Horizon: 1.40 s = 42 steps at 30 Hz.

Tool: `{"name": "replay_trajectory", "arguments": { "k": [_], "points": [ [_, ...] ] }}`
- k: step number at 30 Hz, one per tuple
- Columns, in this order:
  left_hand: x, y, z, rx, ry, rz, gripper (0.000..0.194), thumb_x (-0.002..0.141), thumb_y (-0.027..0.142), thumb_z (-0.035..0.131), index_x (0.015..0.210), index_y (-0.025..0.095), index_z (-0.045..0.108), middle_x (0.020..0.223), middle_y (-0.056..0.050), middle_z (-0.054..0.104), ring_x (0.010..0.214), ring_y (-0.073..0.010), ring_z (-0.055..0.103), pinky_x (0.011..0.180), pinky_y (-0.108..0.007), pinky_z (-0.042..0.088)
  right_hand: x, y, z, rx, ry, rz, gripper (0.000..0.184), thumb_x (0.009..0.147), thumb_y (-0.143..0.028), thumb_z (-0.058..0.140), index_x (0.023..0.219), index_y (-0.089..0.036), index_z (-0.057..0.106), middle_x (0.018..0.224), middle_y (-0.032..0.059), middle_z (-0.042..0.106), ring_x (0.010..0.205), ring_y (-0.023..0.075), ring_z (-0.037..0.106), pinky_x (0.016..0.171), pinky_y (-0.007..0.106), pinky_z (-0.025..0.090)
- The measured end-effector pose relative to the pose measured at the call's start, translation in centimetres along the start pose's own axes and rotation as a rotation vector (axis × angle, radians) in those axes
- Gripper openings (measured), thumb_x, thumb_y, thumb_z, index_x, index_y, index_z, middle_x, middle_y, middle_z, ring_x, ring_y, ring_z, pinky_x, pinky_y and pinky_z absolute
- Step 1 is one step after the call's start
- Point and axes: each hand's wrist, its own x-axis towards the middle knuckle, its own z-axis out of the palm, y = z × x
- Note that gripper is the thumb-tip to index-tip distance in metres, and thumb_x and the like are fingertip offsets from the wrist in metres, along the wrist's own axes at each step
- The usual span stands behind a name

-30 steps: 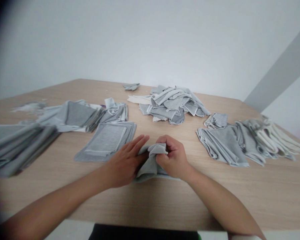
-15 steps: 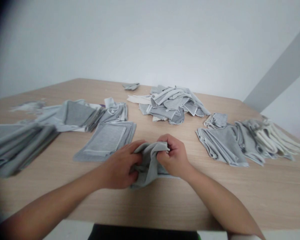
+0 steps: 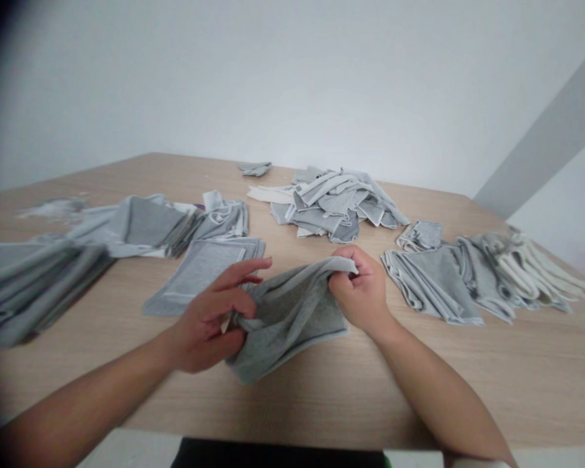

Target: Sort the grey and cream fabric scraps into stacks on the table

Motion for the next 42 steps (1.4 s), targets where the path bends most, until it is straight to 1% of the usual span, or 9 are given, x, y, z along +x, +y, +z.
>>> {"name": "replay_trajectory", "arguments": {
  "k": [4, 14, 19, 24, 29, 32, 36, 38, 42],
  "points": [
    [-0.1, -0.1, 0.5, 0.008, 0.040, -0.039, 0.014, 0.065, 0.011, 0.052, 0.075, 0.020, 0.052, 0.142, -0.011, 0.044, 0.125, -0.0252, 0.048, 0.097, -0.039, 0.047, 0.1, 0.2, -0.2, -0.013, 0.031, 0.008, 0.011, 0.066, -0.013, 0.048, 0.066, -0.021, 0.056, 0.057, -0.0030, 0.051, 0.057, 0.0127, 0.046, 0.051, 0.023, 0.034],
    [-0.4, -0.4, 1.4, -0.105, -0.043, 0.024, 0.016, 0.072, 0.012, 0.052, 0.086, 0.019, 0.056, 0.122, -0.011, 0.058, 0.098, -0.0190, 0.062, 0.080, -0.030, 0.051, -0.1, 0.8, -0.5, 0.081, -0.069, -0.004, 0.011, 0.066, -0.013, 0.048, 0.069, -0.021, 0.056, 0.062, -0.0028, 0.055, 0.059, 0.0128, 0.048, 0.054, 0.024, 0.036],
    [-0.9, -0.9, 0.9, -0.116, -0.098, 0.127, 0.038, 0.076, 0.022, 0.058, 0.114, 0.021, 0.059, 0.134, -0.013, 0.052, 0.113, -0.0258, 0.058, 0.089, -0.036, 0.051, -0.2, 0.7, -0.4, 0.112, -0.143, 0.019, 0.010, 0.065, -0.015, 0.049, 0.071, -0.021, 0.055, 0.063, -0.0019, 0.055, 0.057, 0.0131, 0.048, 0.053, 0.025, 0.036],
    [-1.7, -1.3, 0.7, -0.061, 0.008, 0.202, 0.054, 0.077, 0.025, 0.056, 0.131, 0.024, 0.052, 0.135, -0.013, 0.053, 0.121, -0.0292, 0.054, 0.094, -0.043, 0.050, -0.4, 0.6, -0.1, 0.130, -0.194, 0.027, 0.010, 0.064, -0.015, 0.049, 0.070, -0.022, 0.054, 0.062, -0.0021, 0.054, 0.057, 0.0130, 0.046, 0.053, 0.025, 0.036],
    [-2.1, -1.6, 1.6, 0.083, 0.174, 0.049, 0.052, 0.081, 0.014, 0.058, 0.131, 0.023, 0.049, 0.125, -0.011, 0.060, 0.112, -0.0215, 0.059, 0.089, -0.034, 0.054, -0.5, 0.5, 0.0, 0.127, -0.211, 0.010, 0.011, 0.063, -0.015, 0.048, 0.070, -0.021, 0.054, 0.062, -0.0023, 0.054, 0.057, 0.0127, 0.046, 0.053, 0.025, 0.036],
    [-2.2, -2.3, 2.2, 0.065, 0.184, -0.039, 0.041, 0.086, 0.013, 0.054, 0.125, 0.023, 0.053, 0.121, -0.009, 0.062, 0.109, -0.0181, 0.060, 0.080, -0.027, 0.055, -0.5, 0.3, 0.1, 0.113, -0.210, 0.015, 0.011, 0.062, -0.015, 0.047, 0.069, -0.021, 0.054, 0.060, -0.0024, 0.054, 0.056, 0.0126, 0.046, 0.053, 0.025, 0.036],
    [-2.0, -3.6, 2.8, 0.080, 0.163, -0.145, 0.025, 0.092, 0.017, 0.045, 0.113, 0.020, 0.060, 0.109, -0.006, 0.067, 0.102, -0.0164, 0.063, 0.085, -0.029, 0.053, -0.6, 0.0, 0.3, 0.080, -0.212, 0.003, 0.013, 0.061, -0.014, 0.046, 0.068, -0.021, 0.054, 0.059, -0.0025, 0.054, 0.056, 0.0123, 0.046, 0.052, 0.024, 0.035],
    [-1.9, -4.2, 3.0, 0.106, 0.108, -0.217, 0.024, 0.093, 0.019, 0.043, 0.109, 0.019, 0.061, 0.105, -0.007, 0.068, 0.099, -0.0170, 0.064, 0.086, -0.031, 0.052, -0.6, -0.1, 0.4, 0.065, -0.217, -0.010, 0.014, 0.061, -0.013, 0.045, 0.068, -0.021, 0.054, 0.059, -0.0025, 0.054, 0.055, 0.0120, 0.046, 0.051, 0.024, 0.036],
    [-2.2, -4.8, 3.8, 0.151, -0.146, -0.306, 0.027, 0.093, 0.021, 0.042, 0.112, 0.019, 0.062, 0.108, -0.007, 0.068, 0.099, -0.0195, 0.065, 0.084, -0.032, 0.051, -0.7, 0.0, 0.8, 0.072, -0.229, 0.007, 0.013, 0.058, -0.013, 0.044, 0.065, -0.020, 0.053, 0.058, -0.0023, 0.053, 0.054, 0.0116, 0.045, 0.050, 0.023, 0.035]
  ]
}}
